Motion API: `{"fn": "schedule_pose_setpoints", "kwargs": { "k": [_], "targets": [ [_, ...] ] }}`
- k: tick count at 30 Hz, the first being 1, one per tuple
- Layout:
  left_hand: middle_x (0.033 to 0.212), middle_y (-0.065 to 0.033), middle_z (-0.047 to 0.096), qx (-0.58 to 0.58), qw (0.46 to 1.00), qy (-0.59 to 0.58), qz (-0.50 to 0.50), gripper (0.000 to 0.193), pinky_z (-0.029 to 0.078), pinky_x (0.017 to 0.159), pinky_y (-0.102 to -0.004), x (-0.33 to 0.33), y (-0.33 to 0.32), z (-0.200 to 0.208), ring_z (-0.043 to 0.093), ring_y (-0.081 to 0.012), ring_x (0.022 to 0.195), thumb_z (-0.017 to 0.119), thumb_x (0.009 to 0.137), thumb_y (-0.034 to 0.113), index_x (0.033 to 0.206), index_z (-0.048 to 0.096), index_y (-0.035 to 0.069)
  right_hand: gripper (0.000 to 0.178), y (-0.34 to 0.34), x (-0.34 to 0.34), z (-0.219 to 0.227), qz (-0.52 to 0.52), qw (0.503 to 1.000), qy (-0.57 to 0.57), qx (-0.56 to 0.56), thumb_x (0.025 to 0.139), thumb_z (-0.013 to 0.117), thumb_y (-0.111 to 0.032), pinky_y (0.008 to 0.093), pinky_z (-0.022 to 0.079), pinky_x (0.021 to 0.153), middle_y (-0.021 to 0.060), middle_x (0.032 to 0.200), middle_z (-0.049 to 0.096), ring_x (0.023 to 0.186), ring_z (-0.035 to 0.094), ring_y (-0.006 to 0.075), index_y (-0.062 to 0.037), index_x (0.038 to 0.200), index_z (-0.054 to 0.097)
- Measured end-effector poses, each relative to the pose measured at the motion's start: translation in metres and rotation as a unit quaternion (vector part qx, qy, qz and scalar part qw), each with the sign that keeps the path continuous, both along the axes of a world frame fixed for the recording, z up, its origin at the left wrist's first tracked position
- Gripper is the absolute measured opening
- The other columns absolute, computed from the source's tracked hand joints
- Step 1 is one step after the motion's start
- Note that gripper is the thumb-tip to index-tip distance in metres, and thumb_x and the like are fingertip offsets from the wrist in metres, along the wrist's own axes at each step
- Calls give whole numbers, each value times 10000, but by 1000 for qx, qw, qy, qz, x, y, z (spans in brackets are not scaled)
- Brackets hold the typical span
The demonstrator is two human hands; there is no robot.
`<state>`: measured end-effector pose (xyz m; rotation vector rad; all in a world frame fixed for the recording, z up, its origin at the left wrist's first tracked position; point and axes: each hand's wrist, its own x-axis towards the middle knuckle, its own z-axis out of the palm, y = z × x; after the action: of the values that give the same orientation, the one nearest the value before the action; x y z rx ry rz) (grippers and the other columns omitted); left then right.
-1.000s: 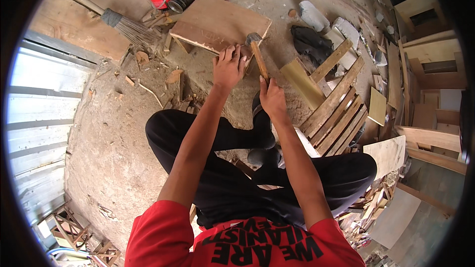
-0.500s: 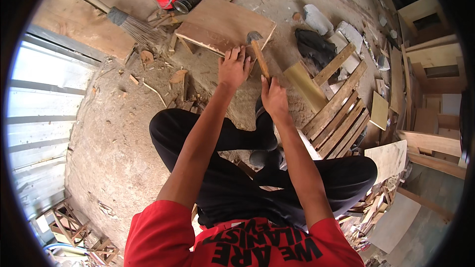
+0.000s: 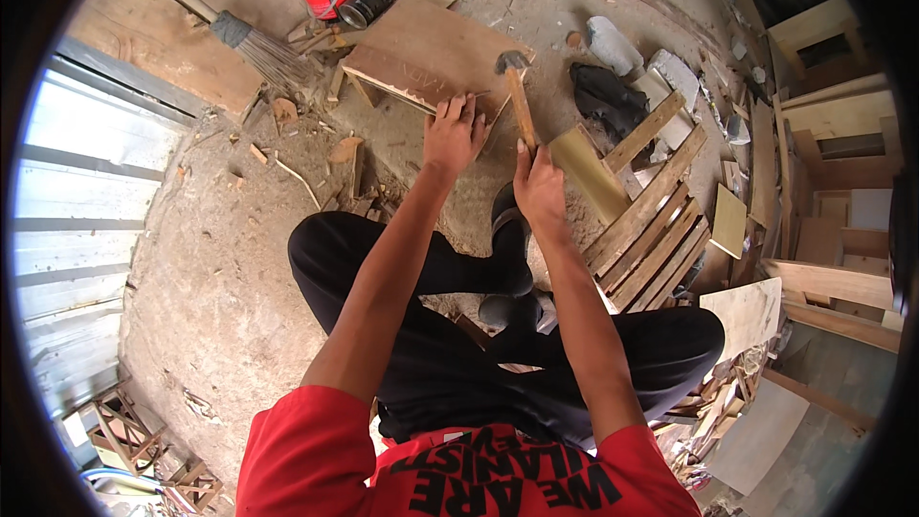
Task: The person sits on the floor and uses a hammer to drive nails into a wooden pallet structure. They repeatedly position a wooden plank, strike it with the hammer, and adjust the pieces to assemble the frame.
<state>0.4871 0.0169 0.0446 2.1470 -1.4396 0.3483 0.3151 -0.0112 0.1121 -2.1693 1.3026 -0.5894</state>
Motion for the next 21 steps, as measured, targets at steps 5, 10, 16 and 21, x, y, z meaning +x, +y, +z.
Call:
{"fn": "schedule_pose_setpoints", "kwargs": {
  "k": [5,10,16,21],
  "targets": [
    [1144,-39,525,-25,1000,-12,-7,434,464,842,-438,2,-3,-3,523,-233,1065,613,908,292,1260,629,40,332,3,-4,-9,9,1000,29,-3,1002,517,-317,580,532,577,318,710,633,718,636,519,14,996,498],
    [1143,-42,524,-30,999,-17,-3,431,471,834,-434,2,-2,-2,520,-236,1072,615,907,288,1257,631,36,337,-1,-5,-10,-1,1000,2,-4,999,518,-321,580,528,567,326,698,626,711,630,528,16,1008,504],
    [1151,-47,520,-28,999,-17,-7,447,470,838,-437,0,-5,-4,515,-241,1092,619,905,288,1270,619,31,328,-4,-7,-24,9,999,31,-5,1002,521,-306,566,529,548,327,708,628,697,634,519,22,997,517],
    [1172,-55,522,-31,999,-16,4,455,467,847,-444,-1,-2,-7,512,-243,1124,615,906,284,1279,609,23,316,-4,-5,-16,15,1000,5,-19,1001,527,-284,539,533,519,317,699,629,686,639,507,31,975,513]
  ]
}}
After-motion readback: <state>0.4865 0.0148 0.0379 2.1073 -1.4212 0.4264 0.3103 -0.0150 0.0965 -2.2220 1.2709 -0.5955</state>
